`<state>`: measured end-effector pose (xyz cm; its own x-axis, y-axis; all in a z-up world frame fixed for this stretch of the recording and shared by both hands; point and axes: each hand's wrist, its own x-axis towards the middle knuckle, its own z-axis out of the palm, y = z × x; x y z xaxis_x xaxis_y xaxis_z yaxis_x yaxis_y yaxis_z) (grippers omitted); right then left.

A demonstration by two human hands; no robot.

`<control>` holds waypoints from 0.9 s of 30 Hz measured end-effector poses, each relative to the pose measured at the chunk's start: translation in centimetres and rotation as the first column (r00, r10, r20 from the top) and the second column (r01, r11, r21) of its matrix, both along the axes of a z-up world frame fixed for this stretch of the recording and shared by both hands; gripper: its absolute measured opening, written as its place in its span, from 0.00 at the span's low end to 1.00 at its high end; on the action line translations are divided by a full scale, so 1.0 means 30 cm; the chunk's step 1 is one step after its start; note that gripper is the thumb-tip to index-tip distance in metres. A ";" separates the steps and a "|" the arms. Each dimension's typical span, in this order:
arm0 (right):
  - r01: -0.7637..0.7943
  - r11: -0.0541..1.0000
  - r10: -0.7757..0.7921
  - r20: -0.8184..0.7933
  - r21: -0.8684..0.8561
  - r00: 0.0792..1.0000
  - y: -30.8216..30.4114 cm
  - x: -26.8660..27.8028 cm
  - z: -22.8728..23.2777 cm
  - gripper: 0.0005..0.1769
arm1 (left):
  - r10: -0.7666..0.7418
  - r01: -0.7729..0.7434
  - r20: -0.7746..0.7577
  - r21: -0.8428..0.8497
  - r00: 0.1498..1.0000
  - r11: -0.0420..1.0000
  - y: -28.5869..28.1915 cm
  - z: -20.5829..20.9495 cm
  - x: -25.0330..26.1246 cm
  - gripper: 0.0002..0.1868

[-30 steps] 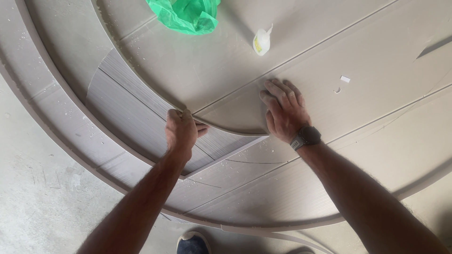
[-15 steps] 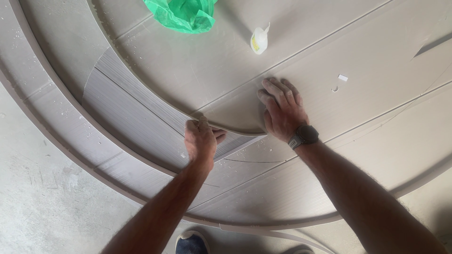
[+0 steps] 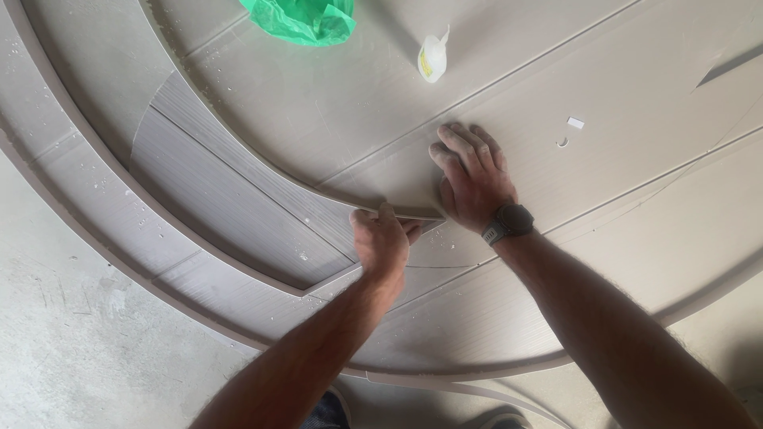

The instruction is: Installing and gluing flexible trim strips into curved grooves on a panel using a utility knife and pliers

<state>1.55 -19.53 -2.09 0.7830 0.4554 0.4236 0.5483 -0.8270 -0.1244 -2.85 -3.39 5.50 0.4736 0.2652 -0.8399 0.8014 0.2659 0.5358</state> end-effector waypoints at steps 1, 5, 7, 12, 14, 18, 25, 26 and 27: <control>-0.001 1.000 0.001 -0.002 0.000 1.000 -0.001 0.002 0.005 0.24 | 0.001 -0.001 -0.002 0.000 1.000 1.000 -0.004 -0.003 0.003 0.18; -0.008 1.000 0.008 0.020 -0.014 1.000 0.003 0.003 0.005 0.24 | -0.028 0.027 -0.037 -0.031 0.999 0.999 -0.032 0.014 0.025 0.18; -0.004 1.000 0.004 0.015 -0.014 1.000 -0.005 0.003 -0.005 0.24 | -0.032 0.029 -0.076 -0.043 0.997 0.999 -0.049 0.029 0.032 0.19; -0.019 1.000 0.019 0.027 0.021 0.999 -0.002 0.010 0.000 0.25 | 0.047 -0.054 -0.066 -0.094 0.997 0.994 -0.048 0.054 0.047 0.19; -0.018 1.000 0.017 0.024 0.021 1.000 -0.009 0.010 -0.006 0.24 | 0.012 -0.023 -0.084 -0.138 0.996 0.990 -0.028 0.049 0.034 0.20; -0.016 0.998 0.014 0.028 0.063 1.000 -0.005 0.010 0.001 0.22 | -0.385 0.383 -0.135 -0.038 0.913 0.923 0.083 0.062 0.006 0.22; 0.003 1.000 -0.003 -0.003 0.026 1.000 -0.014 0.000 -0.026 0.23 | -0.970 0.179 0.222 0.955 0.101 0.237 0.157 -0.077 -0.021 0.23; 0.006 1.000 -0.006 -0.010 0.025 1.000 -0.016 -0.002 -0.034 0.24 | -0.985 0.219 0.173 0.961 -0.004 0.168 0.160 -0.126 -0.007 0.15; 0.005 1.000 -0.005 -0.014 0.023 1.000 -0.018 0.001 -0.041 0.25 | -0.986 0.247 0.124 0.964 -0.108 0.095 0.162 -0.176 0.008 0.09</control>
